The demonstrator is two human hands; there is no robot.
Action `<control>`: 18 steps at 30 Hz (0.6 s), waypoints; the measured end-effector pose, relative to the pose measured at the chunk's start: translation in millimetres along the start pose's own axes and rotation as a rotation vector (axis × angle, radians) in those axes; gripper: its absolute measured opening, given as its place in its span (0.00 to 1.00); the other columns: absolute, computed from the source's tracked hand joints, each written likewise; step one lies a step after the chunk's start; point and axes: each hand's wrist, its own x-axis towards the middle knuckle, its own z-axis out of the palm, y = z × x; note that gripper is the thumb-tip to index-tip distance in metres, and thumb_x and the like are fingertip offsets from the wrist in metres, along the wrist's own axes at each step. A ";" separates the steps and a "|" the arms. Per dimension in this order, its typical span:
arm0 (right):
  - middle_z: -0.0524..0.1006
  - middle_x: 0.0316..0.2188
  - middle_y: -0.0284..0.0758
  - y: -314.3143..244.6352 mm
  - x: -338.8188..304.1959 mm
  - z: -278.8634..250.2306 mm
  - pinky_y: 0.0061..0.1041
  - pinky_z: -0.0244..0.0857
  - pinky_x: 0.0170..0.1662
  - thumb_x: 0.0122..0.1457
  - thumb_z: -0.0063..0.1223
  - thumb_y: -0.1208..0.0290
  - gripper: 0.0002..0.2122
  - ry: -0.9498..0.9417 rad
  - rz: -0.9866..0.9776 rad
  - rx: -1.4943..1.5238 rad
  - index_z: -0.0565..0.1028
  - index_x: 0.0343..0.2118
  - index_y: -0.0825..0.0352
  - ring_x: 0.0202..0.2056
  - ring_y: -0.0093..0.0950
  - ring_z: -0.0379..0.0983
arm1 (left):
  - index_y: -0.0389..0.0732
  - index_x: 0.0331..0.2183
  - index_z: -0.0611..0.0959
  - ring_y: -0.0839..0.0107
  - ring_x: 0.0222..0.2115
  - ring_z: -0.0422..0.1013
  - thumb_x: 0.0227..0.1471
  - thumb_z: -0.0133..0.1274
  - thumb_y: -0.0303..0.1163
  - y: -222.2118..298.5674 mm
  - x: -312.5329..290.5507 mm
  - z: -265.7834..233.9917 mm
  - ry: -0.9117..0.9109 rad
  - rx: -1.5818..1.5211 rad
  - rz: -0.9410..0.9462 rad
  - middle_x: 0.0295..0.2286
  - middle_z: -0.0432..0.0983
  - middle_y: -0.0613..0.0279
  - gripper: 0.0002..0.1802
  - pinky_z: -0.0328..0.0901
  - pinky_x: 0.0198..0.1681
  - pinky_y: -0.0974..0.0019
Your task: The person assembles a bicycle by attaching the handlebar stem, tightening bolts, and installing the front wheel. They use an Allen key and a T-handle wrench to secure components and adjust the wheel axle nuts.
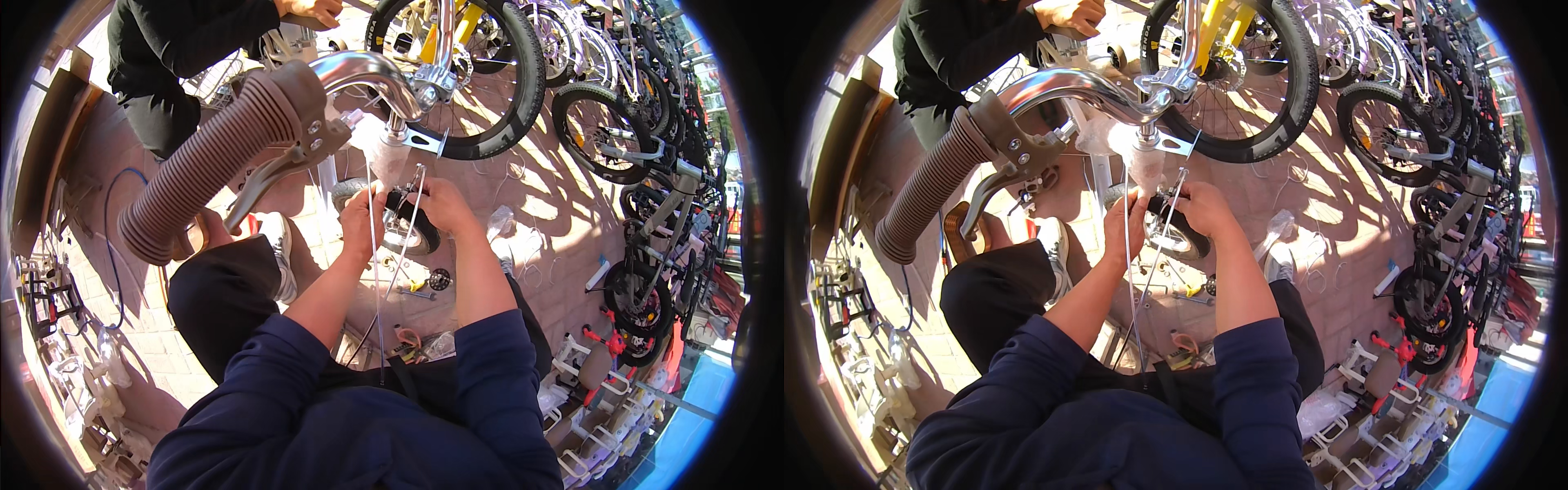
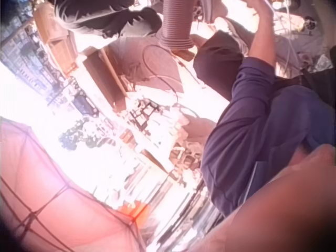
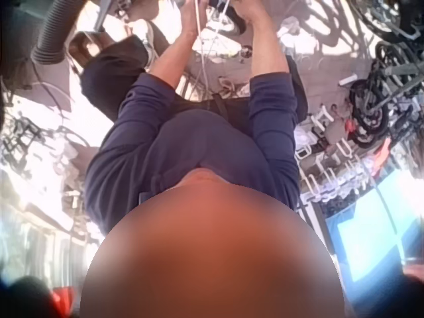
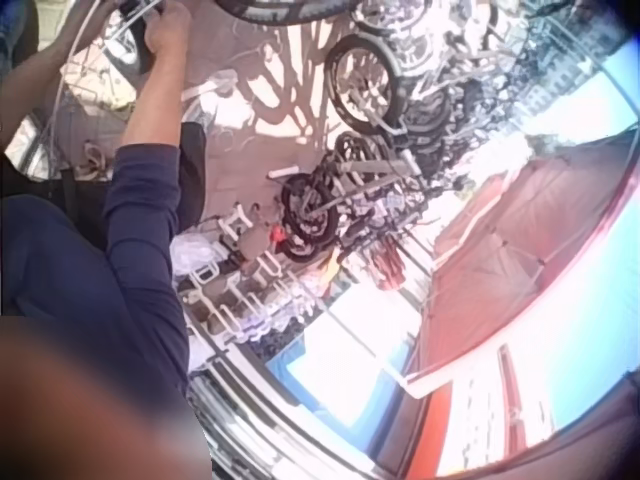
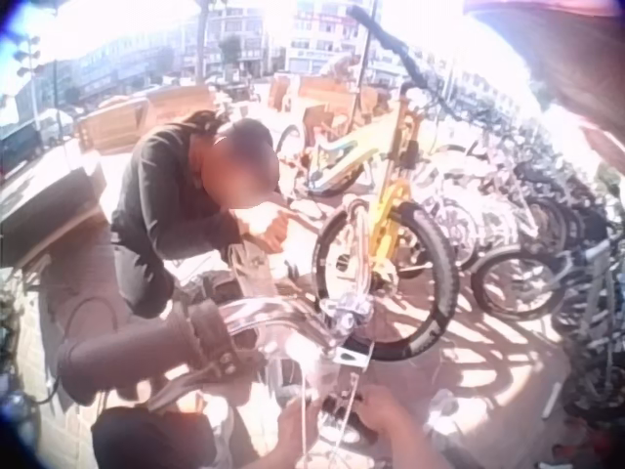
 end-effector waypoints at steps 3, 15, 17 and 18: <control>0.82 0.31 0.48 2.6 4.9 1.6 0.39 0.70 0.40 0.57 0.60 0.66 0.12 -0.034 0.065 -0.022 0.82 0.38 0.69 0.35 0.44 0.79 | 0.36 0.32 0.82 0.65 0.20 0.67 0.63 0.53 0.34 6.5 -1.9 0.7 0.005 0.016 0.047 0.19 0.72 0.53 0.11 0.63 0.27 0.61; 0.81 0.34 0.50 -24.1 7.5 6.5 0.47 0.71 0.44 0.58 0.56 0.62 0.13 0.037 -0.053 -0.486 0.82 0.35 0.69 0.40 0.51 0.78 | 0.37 0.36 0.82 0.69 0.23 0.67 0.65 0.52 0.34 19.2 -4.2 -2.6 -0.041 0.060 -0.010 0.21 0.72 0.59 0.11 0.63 0.29 0.64; 0.81 0.36 0.49 -29.3 4.5 7.8 0.48 0.69 0.44 0.58 0.57 0.60 0.15 0.022 -0.008 -0.517 0.81 0.38 0.68 0.41 0.51 0.77 | 0.35 0.41 0.82 0.75 0.28 0.67 0.65 0.52 0.32 16.2 -6.4 -4.2 -0.077 0.085 0.007 0.26 0.74 0.63 0.10 0.62 0.33 0.68; 0.81 0.37 0.48 -25.7 2.5 11.8 0.47 0.70 0.42 0.56 0.60 0.60 0.14 0.092 -0.063 -0.513 0.81 0.37 0.67 0.39 0.50 0.78 | 0.35 0.40 0.82 0.75 0.27 0.66 0.65 0.52 0.31 15.0 -5.5 -2.0 -0.056 0.043 0.043 0.25 0.73 0.63 0.09 0.62 0.32 0.67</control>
